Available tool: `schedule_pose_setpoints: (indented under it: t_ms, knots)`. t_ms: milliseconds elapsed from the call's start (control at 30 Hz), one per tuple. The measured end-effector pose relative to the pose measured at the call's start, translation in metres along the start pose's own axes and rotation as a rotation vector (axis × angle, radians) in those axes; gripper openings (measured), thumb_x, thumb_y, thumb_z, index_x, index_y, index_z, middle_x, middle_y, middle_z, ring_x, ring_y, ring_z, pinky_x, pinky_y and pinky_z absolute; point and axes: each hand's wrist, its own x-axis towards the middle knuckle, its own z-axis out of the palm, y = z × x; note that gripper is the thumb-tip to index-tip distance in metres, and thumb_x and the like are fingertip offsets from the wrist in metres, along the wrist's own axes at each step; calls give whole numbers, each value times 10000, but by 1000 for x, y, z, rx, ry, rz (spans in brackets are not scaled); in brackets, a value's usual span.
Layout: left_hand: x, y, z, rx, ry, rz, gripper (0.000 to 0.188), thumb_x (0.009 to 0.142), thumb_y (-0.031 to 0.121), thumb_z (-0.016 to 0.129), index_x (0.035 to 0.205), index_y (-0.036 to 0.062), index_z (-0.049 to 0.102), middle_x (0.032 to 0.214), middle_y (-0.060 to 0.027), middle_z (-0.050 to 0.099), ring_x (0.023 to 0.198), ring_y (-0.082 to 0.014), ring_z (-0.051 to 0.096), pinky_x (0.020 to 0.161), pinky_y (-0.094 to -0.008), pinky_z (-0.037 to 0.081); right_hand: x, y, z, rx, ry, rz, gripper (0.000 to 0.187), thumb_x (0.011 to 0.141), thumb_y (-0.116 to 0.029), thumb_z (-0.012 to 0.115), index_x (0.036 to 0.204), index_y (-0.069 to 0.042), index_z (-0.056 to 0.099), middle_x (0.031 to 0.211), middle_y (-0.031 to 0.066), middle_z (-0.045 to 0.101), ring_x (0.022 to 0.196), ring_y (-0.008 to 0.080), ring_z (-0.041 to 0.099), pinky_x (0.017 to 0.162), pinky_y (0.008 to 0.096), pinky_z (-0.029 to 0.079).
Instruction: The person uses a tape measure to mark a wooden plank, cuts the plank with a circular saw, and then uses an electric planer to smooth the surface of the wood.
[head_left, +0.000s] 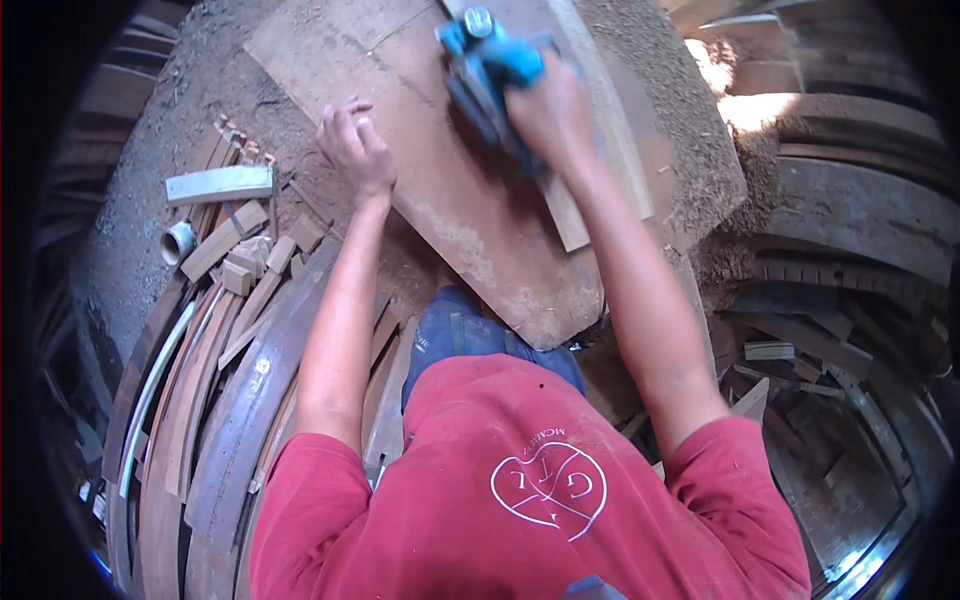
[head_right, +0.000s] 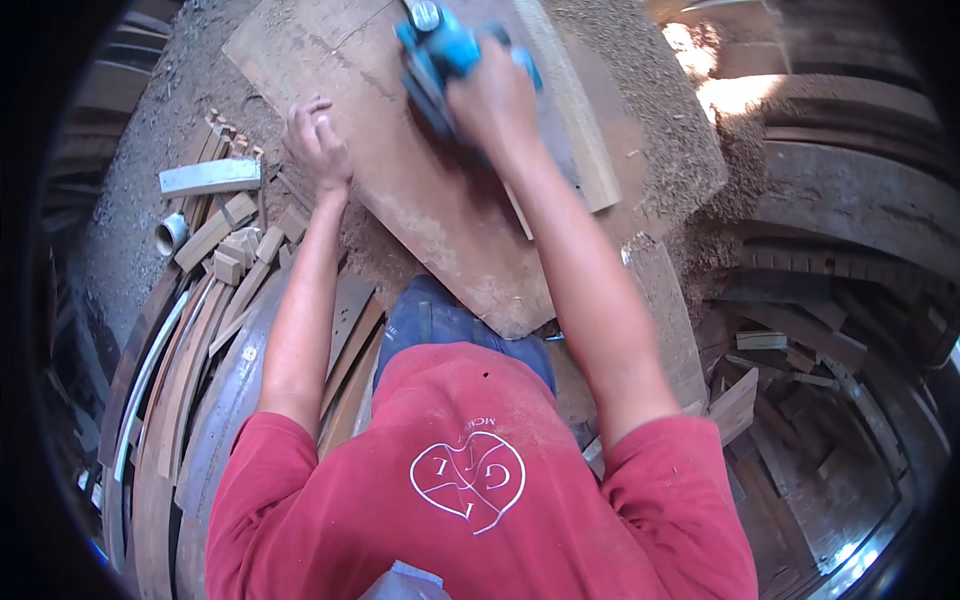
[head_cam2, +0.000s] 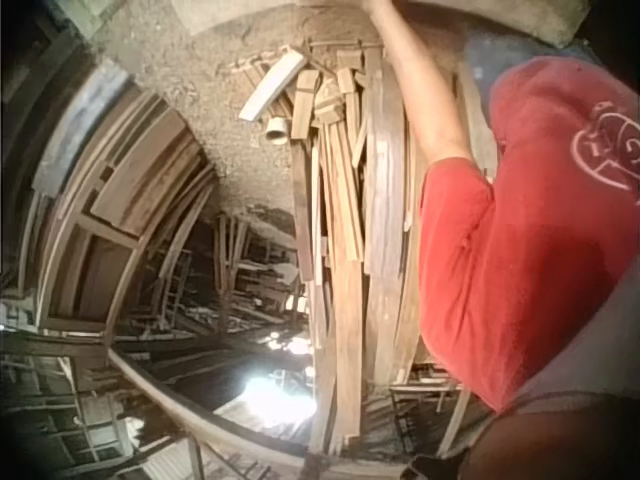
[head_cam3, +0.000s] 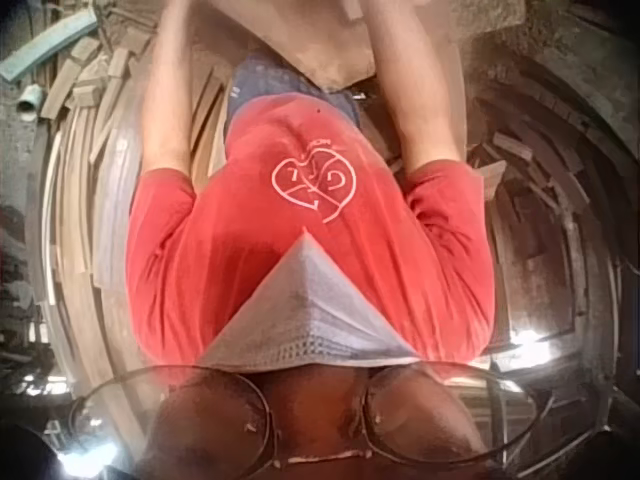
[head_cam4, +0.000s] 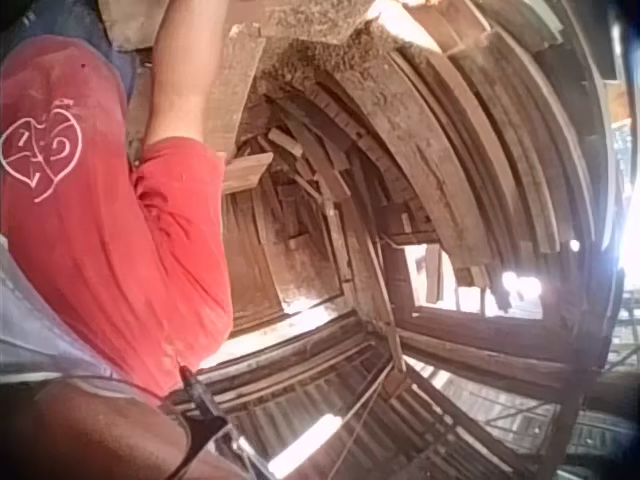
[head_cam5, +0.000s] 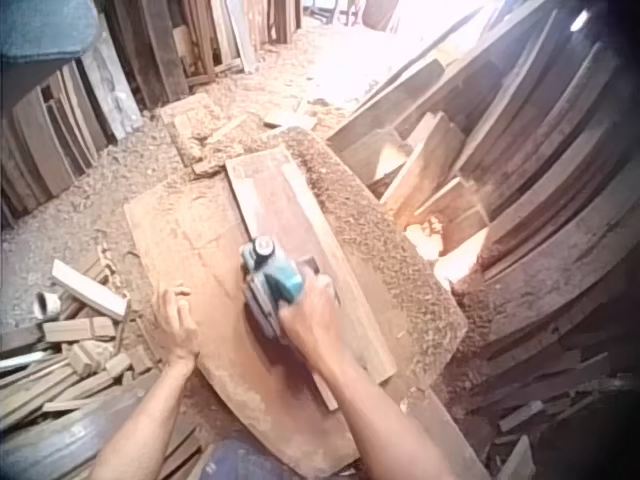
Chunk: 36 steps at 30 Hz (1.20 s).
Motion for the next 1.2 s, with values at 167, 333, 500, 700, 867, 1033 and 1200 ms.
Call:
schedule_pose_setpoints:
  t_ms: [167,333,500,700,867,1033,1200]
  knots:
    - [-54,38,-11,9,-133,-9,263,995,242,473,1064,72,661,1204,-147,653,1211,-386,549,1112,-534,360,-209,83,-66,41,-9,114,534,837,-100,754,1350,-100,604,1078,302,722,1038,503,688,846,570,562]
    - [-129,104,10,116,-585,-20,461,951,411,608,1312,125,587,1403,-232,507,1353,-418,442,1153,-601,326,-330,133,-127,53,-84,332,497,799,-347,893,1151,-58,696,935,241,743,902,428,739,763,498,562]
    - [-187,158,37,243,-659,369,997,815,708,729,1612,230,368,1581,-281,302,1549,-479,183,1234,-701,174,-372,165,-171,-61,-80,439,567,727,-566,915,858,-37,757,747,175,721,691,309,719,689,448,548]
    - [-171,139,18,503,-644,477,1282,662,760,821,1682,259,228,1605,-235,291,1526,-436,230,1191,-669,231,-380,233,-184,25,82,391,548,776,-588,875,834,-52,774,670,143,689,628,262,687,644,432,530]
    - [-159,95,-33,495,-787,140,1093,804,613,803,1669,248,243,1544,-214,372,1428,-417,358,1117,-651,350,-374,266,-187,-11,113,368,580,779,-622,855,834,-53,754,709,183,700,685,359,708,660,460,532]
    - [-167,92,-26,368,-744,69,957,881,538,755,1667,219,314,1544,-195,395,1427,-407,374,1158,-663,322,-354,252,-190,-59,62,397,605,784,-594,857,1010,-43,750,933,228,740,895,390,722,799,496,551]
    - [-183,82,-10,277,-593,-115,805,959,379,694,1645,113,367,1482,-224,470,1384,-435,436,1182,-586,347,-283,156,-121,-3,219,4,526,921,-366,763,1302,-14,678,1233,229,677,1182,416,623,1047,481,487]
